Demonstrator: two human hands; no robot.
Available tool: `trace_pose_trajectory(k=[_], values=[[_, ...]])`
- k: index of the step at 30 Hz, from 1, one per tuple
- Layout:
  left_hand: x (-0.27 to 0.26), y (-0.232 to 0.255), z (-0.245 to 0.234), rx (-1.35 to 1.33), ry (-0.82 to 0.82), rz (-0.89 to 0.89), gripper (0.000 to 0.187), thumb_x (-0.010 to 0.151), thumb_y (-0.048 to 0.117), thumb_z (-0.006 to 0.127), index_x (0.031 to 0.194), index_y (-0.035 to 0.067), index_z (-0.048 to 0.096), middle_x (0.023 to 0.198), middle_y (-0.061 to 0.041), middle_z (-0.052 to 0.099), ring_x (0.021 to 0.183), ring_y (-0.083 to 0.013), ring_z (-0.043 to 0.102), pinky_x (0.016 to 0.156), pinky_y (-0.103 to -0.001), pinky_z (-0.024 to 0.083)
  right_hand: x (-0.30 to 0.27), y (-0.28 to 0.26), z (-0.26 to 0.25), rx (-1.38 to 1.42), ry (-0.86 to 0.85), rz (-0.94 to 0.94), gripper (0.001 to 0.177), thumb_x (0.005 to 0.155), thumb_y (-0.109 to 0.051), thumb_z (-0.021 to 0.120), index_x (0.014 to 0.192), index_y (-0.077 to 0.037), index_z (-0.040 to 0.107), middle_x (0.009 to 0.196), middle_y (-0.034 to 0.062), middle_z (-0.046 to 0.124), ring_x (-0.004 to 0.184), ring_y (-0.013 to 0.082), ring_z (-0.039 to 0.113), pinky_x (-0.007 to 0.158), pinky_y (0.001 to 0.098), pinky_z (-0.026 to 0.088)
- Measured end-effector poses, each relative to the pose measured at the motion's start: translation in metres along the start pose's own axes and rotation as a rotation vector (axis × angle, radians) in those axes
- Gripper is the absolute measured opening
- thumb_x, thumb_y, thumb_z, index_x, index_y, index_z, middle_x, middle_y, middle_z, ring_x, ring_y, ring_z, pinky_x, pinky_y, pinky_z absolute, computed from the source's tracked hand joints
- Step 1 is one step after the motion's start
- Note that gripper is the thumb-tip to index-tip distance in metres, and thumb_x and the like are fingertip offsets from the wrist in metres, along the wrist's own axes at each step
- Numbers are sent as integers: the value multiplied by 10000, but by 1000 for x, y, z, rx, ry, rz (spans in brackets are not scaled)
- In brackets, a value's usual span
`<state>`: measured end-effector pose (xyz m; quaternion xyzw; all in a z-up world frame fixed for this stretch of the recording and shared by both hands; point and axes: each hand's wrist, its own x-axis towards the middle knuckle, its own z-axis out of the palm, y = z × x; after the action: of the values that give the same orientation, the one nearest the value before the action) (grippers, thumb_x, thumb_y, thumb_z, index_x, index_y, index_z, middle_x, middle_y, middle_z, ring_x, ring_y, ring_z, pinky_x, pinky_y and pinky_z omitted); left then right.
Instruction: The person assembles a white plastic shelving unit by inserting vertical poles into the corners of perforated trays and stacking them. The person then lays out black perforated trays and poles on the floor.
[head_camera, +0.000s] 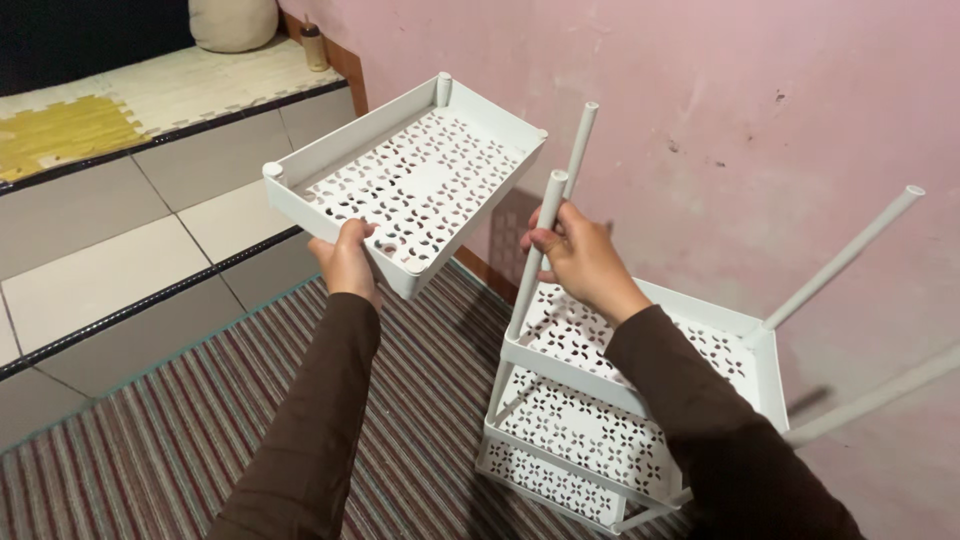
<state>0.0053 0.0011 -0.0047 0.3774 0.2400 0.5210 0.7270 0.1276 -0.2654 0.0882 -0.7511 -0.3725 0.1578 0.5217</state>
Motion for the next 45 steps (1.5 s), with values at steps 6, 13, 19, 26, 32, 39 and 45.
trace_pose_trajectory(k=[6,13,19,26,32,39,45], values=[[1,-5,5,4,-7,-36,599,755,99,636,1253,-35,331,1143,-199,553,1022,-285,640,882,-440,557,0,18,2,45,0,-84,157,1023,-203,545,1136,-93,546,1025,29,688,976,148,698,764,398,671],[11,12,13,-95,-49,-18,563,763,114,642,1255,-50,422,1102,-192,578,954,-289,650,775,-432,594,-2,17,2,-14,1,-83,262,1008,-250,576,1201,-73,572,1046,46,734,993,157,731,772,353,651],[29,64,6,-69,-74,-78,433,788,181,613,1161,-5,498,1016,-175,638,905,-307,659,745,-455,570,7,9,-28,171,-98,-68,433,1005,-374,520,1315,-73,539,1250,35,678,1067,149,664,841,334,607],[45,128,53,-40,-392,-222,535,797,305,559,1235,1,599,1129,-140,712,1019,-270,704,928,-424,544,37,-5,-87,273,260,-106,535,1040,-414,524,1384,-8,472,1375,192,519,1204,230,608,949,384,582],[34,129,116,-3,-590,-354,618,773,299,542,1311,-5,571,1200,-157,688,1091,-287,665,992,-455,511,18,-40,-160,534,444,-110,799,1000,-590,416,1539,-34,222,1489,210,397,1302,379,554,994,446,568],[4,94,156,-30,-809,-481,680,772,261,551,1390,-17,490,1256,-182,642,1118,-299,655,1001,-421,532,-62,-69,-211,184,682,197,795,1010,-602,383,1546,-22,293,1475,208,406,1240,356,554,992,427,542],[-28,80,186,139,-866,-539,689,783,327,548,1378,-19,520,1175,-196,670,1040,-285,675,893,-404,553,-114,-75,-254,245,551,233,560,1029,-461,464,1364,-15,513,1200,126,580,1038,226,557,869,377,546]])
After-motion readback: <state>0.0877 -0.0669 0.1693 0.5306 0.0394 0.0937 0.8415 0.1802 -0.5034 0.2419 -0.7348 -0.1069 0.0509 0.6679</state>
